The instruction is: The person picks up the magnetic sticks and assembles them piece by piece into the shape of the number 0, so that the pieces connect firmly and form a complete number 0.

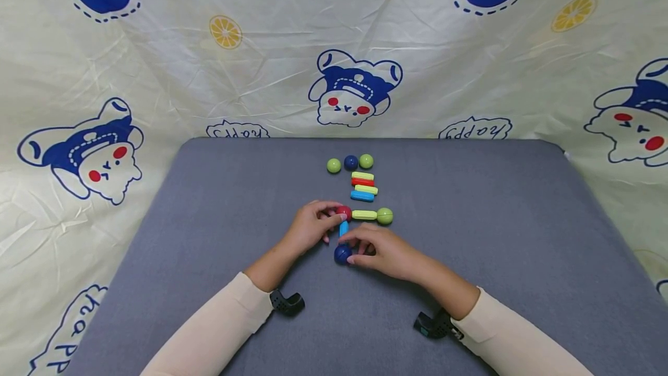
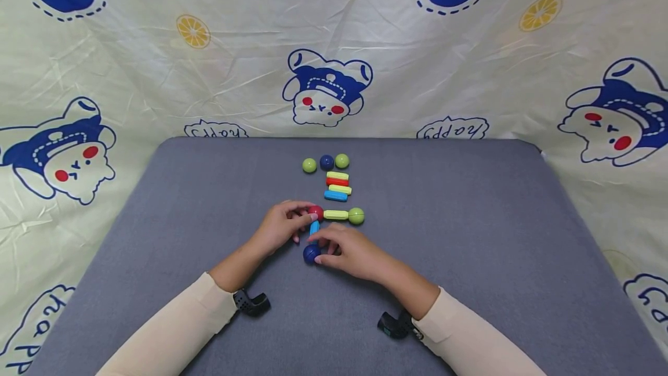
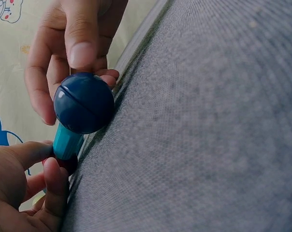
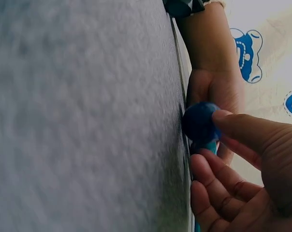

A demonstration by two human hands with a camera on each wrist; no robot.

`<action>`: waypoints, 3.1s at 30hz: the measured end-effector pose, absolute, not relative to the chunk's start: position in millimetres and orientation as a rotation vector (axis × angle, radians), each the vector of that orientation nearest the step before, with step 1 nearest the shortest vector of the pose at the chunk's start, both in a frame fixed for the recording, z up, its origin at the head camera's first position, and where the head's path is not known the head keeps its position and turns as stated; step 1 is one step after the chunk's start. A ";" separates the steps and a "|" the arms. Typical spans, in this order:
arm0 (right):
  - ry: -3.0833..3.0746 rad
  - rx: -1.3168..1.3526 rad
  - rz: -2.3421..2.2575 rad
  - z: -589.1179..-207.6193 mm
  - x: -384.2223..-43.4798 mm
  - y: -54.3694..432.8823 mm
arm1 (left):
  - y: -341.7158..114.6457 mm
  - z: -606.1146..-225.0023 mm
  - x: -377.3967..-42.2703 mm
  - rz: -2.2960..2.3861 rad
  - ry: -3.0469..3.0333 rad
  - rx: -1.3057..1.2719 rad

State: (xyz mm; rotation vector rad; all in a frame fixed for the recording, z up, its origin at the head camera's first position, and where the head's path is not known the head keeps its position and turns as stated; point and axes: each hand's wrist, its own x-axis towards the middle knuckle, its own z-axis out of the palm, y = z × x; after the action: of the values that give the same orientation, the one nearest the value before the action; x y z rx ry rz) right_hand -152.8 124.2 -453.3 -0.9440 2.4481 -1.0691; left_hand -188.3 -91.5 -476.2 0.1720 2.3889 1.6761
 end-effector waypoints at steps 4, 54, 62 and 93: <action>2.473 -0.919 -1.114 -450.7 -155.9 127.6 | -91.5 -476.6 -188.3 1.682 2.381 0.169; 2.620 -0.492 -1.199 -469.3 -203.9 176.9 | -88.1 -483.5 -194.2 1.714 2.490 0.218; 2.634 -0.510 -1.205 -472.6 -205.1 176.3 | -82.5 -479.9 -208.9 1.670 2.529 0.225; 2.624 -0.526 -1.225 -473.7 -205.5 175.8 | -59.8 -465.5 -247.1 1.172 2.729 0.328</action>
State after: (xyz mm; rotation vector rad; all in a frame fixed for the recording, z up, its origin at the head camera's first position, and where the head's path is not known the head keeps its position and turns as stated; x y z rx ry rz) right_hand -205.5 175.8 -473.7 -0.5256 2.6237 -1.2255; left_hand -247.1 -59.8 -465.5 0.3284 2.7293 1.1715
